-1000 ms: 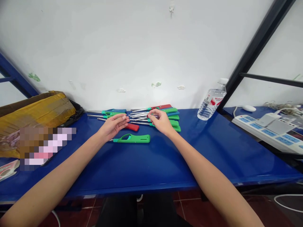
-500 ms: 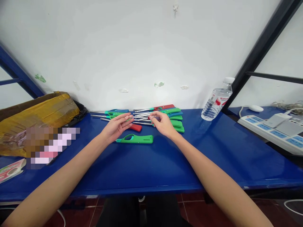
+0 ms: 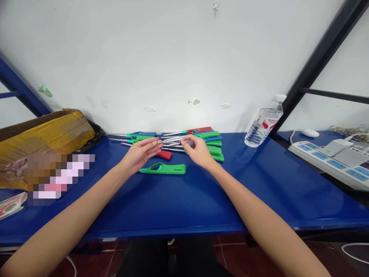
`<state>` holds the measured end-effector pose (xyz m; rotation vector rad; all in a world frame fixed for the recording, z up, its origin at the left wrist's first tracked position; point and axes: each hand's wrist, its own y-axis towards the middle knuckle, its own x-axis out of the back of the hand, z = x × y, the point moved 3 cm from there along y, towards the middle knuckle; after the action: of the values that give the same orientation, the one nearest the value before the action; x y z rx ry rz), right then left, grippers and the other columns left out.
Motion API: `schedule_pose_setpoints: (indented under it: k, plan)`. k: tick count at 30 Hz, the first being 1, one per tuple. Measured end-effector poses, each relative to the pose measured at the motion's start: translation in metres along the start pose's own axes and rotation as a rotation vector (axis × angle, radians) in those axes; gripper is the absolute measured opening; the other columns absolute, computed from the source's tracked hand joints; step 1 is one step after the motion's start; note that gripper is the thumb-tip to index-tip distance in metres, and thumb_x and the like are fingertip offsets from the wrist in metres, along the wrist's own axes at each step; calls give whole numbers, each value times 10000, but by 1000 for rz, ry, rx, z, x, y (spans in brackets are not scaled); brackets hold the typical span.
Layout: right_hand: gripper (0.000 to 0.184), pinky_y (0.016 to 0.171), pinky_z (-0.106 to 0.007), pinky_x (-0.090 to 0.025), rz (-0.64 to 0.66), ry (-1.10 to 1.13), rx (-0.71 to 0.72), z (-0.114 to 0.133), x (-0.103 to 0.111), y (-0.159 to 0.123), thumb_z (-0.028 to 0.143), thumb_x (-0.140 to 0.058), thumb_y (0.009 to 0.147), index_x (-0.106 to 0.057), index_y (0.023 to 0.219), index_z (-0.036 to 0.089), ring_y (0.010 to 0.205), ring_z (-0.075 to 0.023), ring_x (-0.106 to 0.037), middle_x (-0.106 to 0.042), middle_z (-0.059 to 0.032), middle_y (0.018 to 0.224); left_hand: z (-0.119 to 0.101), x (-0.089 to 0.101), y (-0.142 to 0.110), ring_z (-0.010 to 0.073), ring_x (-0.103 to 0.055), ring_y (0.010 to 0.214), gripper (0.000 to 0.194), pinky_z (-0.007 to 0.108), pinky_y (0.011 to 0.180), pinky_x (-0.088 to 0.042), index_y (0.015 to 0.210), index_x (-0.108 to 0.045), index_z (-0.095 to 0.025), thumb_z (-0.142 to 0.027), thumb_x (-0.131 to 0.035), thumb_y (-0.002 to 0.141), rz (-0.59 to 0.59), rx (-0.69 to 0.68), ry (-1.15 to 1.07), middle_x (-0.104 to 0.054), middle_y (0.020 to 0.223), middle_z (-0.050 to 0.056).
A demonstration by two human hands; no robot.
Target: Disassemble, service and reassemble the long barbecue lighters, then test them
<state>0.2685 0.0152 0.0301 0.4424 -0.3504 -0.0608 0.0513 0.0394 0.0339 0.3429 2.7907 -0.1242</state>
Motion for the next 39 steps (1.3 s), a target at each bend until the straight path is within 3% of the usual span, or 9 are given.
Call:
schedule_pose_setpoints:
  k: [7, 13, 22, 29, 33, 36, 39]
  plan:
    - [297, 502, -260, -425, -10, -67, 25, 4, 0, -3, 473, -602, 843, -623, 884, 180, 521, -126, -528, -557, 12, 638, -1, -2, -5, 207, -731, 904, 140, 360, 963, -554, 956, -724, -109, -84, -711, 818, -72, 7, 33, -753, 941, 111]
    - [341, 551, -291, -493, 12, 21, 17, 7, 0, -1, 497, -649, 795, -642, 891, 170, 523, -135, -582, -641, -19, 678, 1, -2, -8, 216, -730, 911, 155, 368, 962, -559, 962, -716, -116, -110, -733, 809, -82, 4, 35, -746, 972, 114]
    - [412, 489, -260, -457, 64, 183, -150, 2, 2, 2, 532, -737, 698, -657, 866, 164, 513, -127, -591, -690, -41, 697, -2, -1, -5, 227, -730, 912, 107, 372, 955, -558, 921, -723, -98, -96, -709, 815, -27, 8, 111, -752, 919, 129]
    - [422, 474, -232, -432, 77, 266, -225, -7, 4, 4, 533, -753, 697, -670, 880, 162, 528, -114, -595, -697, -41, 709, -8, 6, -3, 258, -714, 972, 262, 388, 957, -551, 1042, -695, -94, -188, -760, 806, 51, 74, 101, -743, 967, 161]
    - [452, 462, -221, -421, 55, 291, -243, -9, 5, 5, 552, -766, 677, -674, 872, 155, 524, -109, -593, -700, -49, 711, -6, 9, 2, 238, -703, 998, 211, 359, 973, -534, 977, -692, -93, -148, -760, 785, 19, 29, 97, -737, 997, 151]
    - [468, 457, -216, -416, 44, 289, -247, -8, 6, 5, 568, -772, 658, -676, 854, 155, 519, -105, -585, -697, -47, 702, -5, 15, 7, 231, -710, 942, 185, 356, 912, -550, 932, -695, -107, -200, -746, 780, -54, -84, 301, -744, 944, 123]
    - [465, 468, -210, -420, 42, 279, -251, -7, 6, 5, 566, -775, 654, -677, 852, 157, 521, -97, -579, -696, -41, 700, -12, 19, 8, 221, -705, 844, 173, 337, 816, -552, 925, -710, -127, -256, -669, 818, -51, -314, 750, -745, 894, 86]
